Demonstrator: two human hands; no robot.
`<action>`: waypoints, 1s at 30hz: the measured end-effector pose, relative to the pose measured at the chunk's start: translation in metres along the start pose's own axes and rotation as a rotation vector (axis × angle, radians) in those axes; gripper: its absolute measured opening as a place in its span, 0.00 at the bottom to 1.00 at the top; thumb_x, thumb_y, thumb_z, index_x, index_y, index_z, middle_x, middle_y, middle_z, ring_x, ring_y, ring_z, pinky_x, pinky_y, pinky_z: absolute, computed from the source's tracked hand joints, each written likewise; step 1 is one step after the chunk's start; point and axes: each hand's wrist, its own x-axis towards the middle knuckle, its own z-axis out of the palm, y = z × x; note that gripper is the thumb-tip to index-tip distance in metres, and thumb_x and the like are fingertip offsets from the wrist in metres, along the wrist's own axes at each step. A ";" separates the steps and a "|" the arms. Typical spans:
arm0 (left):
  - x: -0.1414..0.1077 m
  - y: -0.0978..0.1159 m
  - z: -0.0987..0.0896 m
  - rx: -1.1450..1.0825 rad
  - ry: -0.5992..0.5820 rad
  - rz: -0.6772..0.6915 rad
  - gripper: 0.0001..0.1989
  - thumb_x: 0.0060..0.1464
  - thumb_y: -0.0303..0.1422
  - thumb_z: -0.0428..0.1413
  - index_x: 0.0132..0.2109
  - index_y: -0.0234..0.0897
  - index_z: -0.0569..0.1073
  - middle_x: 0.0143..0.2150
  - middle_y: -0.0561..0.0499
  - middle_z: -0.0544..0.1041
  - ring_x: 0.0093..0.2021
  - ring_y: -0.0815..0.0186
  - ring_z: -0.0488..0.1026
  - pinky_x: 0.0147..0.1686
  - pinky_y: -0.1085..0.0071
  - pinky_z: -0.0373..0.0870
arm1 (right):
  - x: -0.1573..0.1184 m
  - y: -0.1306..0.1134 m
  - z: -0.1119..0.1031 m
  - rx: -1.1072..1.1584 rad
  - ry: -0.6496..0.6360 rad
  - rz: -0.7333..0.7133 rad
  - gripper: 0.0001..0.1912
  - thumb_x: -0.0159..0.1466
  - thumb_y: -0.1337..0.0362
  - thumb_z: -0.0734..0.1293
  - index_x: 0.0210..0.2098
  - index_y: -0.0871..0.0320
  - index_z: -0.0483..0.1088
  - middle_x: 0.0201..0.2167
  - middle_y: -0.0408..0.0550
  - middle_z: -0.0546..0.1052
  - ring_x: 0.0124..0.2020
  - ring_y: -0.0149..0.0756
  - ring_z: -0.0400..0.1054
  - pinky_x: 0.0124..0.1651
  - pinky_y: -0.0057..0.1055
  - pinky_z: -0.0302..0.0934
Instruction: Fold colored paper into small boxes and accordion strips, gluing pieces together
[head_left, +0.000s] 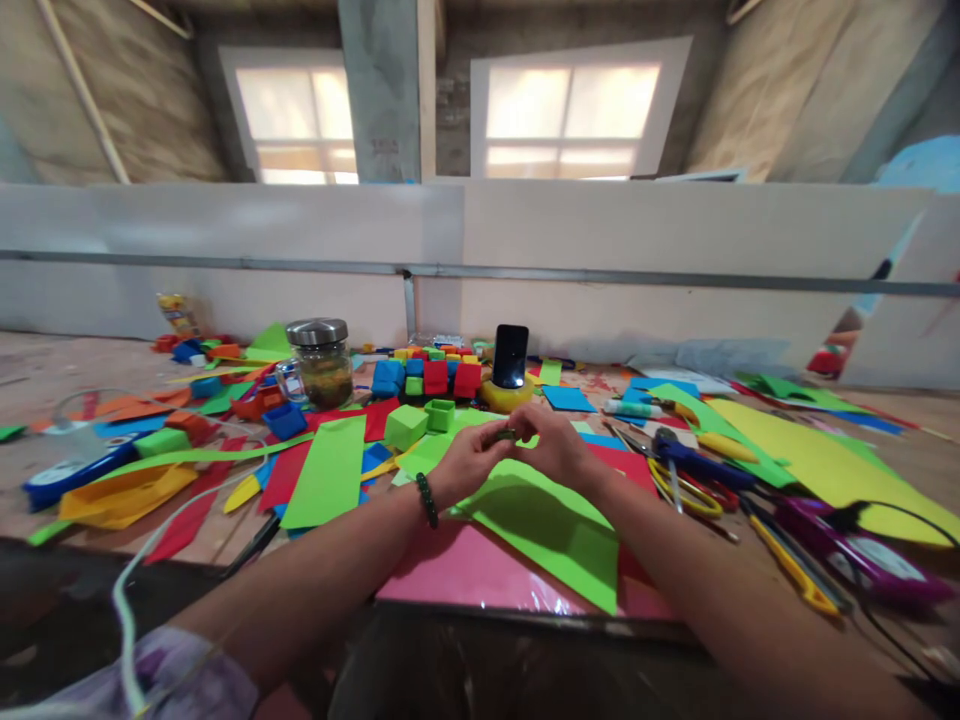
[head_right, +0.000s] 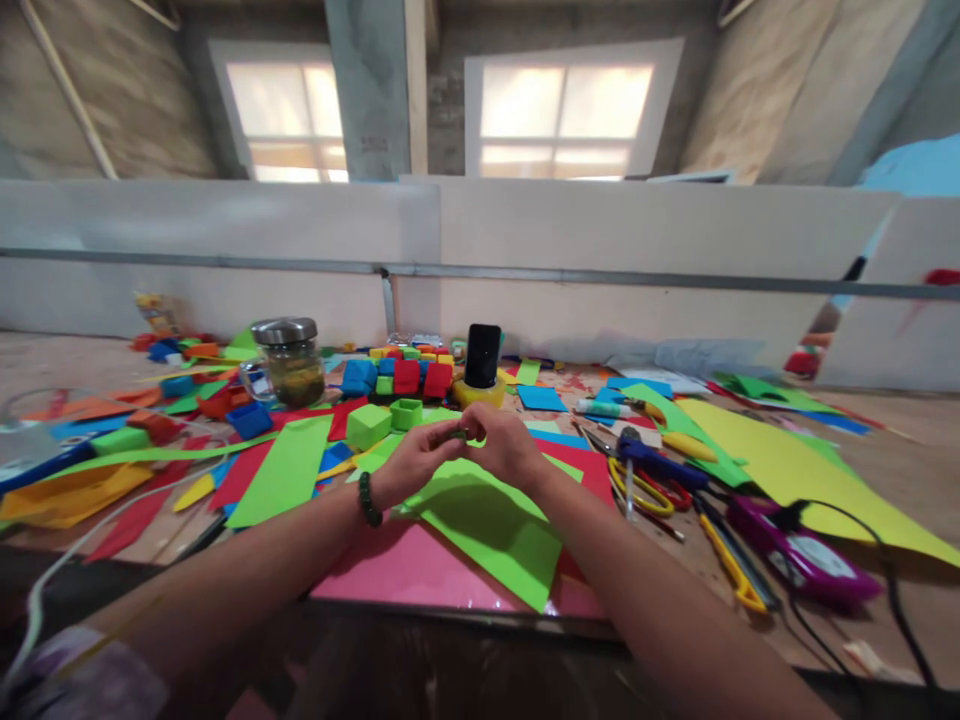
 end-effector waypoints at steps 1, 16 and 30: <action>0.001 -0.003 0.000 0.006 0.009 -0.012 0.17 0.52 0.34 0.58 0.48 0.31 0.75 0.42 0.45 0.79 0.43 0.62 0.74 0.45 0.69 0.69 | 0.000 0.000 0.000 -0.034 -0.021 0.000 0.14 0.56 0.56 0.71 0.31 0.56 0.66 0.24 0.41 0.69 0.24 0.29 0.61 0.27 0.28 0.56; 0.006 0.003 -0.005 -0.277 0.113 -0.340 0.17 0.55 0.39 0.57 0.48 0.33 0.74 0.37 0.48 0.77 0.32 0.69 0.76 0.34 0.74 0.71 | -0.001 0.004 0.000 -0.025 -0.031 -0.067 0.12 0.58 0.61 0.70 0.41 0.56 0.71 0.29 0.44 0.74 0.28 0.32 0.67 0.33 0.30 0.63; 0.013 0.004 -0.034 -0.092 0.266 -0.399 0.14 0.56 0.40 0.56 0.42 0.32 0.73 0.36 0.45 0.78 0.28 0.73 0.76 0.28 0.79 0.69 | 0.004 0.039 -0.009 0.356 0.079 0.264 0.25 0.53 0.50 0.71 0.44 0.60 0.69 0.27 0.45 0.76 0.25 0.32 0.68 0.27 0.29 0.63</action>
